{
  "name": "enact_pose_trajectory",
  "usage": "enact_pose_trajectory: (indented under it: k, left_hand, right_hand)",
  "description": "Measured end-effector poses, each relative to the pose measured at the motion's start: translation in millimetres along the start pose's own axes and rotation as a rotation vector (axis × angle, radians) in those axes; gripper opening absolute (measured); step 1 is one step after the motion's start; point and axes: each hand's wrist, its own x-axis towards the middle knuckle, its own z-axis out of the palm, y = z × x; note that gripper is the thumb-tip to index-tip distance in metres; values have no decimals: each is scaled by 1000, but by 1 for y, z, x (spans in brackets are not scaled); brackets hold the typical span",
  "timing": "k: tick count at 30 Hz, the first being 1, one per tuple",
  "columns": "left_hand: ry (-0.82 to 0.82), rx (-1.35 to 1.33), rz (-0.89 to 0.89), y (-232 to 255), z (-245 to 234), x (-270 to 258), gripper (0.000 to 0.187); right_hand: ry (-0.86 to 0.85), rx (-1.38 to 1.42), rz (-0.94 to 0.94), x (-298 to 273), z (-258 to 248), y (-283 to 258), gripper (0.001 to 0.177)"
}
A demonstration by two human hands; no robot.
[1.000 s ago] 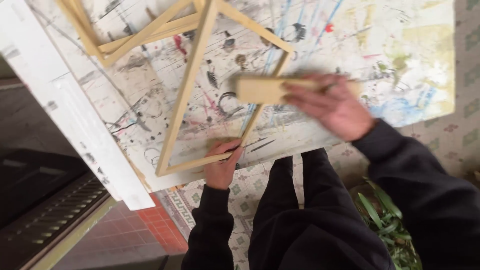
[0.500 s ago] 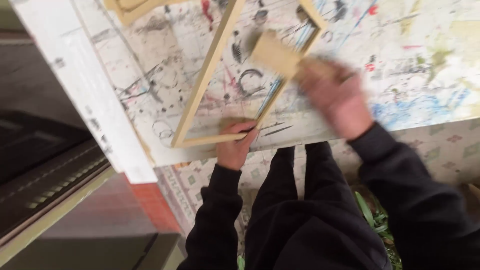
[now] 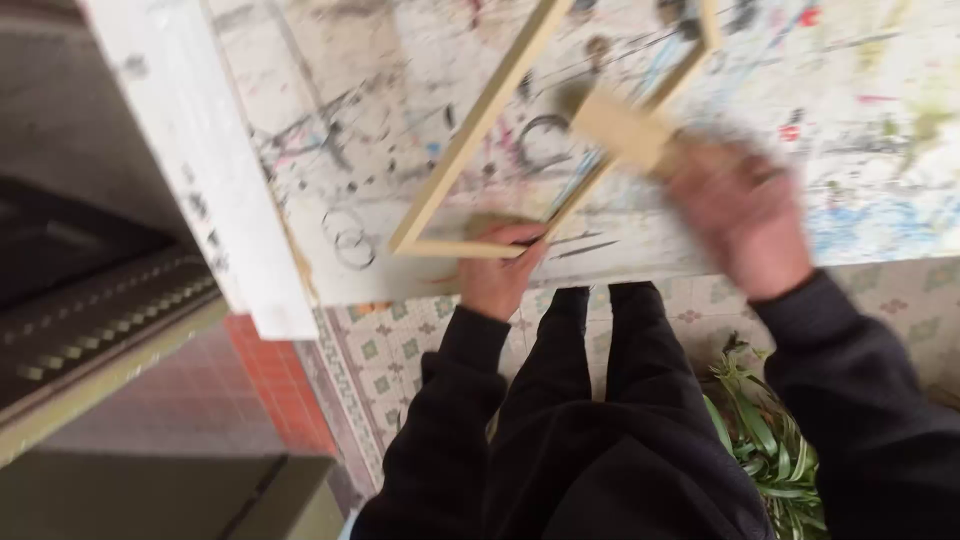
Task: The recorder uses a sanding block to smooth the surfaces and edges of small wooden frames on a workbench.
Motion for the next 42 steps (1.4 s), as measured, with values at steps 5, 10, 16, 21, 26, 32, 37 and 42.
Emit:
enact_pose_trajectory:
  k: [5,10,16,21,26,32,37,42]
  left_hand:
    - [-36,42,-44,-2,4,-2,21]
    - [5,59,-23,2,3,7,20]
    - [9,30,87,-17,19,7,19]
    - [37,24,-29,-12,8,-3,22]
    - [25,1,0,-12,19,3,22]
    - [58,-99,-52,-9,17,-11,27]
    - [74,-220,22,-2,6,-25,30]
    - [177,-140,112,12,0,-32,29]
  right_hand:
    - [106,-1435,-819,-2,9,65,32]
    - [70,-1285,-736,-10,21,-19,33]
    - [101,-1431,-785,-23,27,28,28]
    - [98,-1469,-671,-5,4,39,30]
    - [37,-1331,-803,-27,58,29,33]
    - [265,-1462,-757,-15,34,35,33]
    - [228,-1437,-712,-25,45,16,39]
    - [209,-1402,-729,-20,49,27,39]
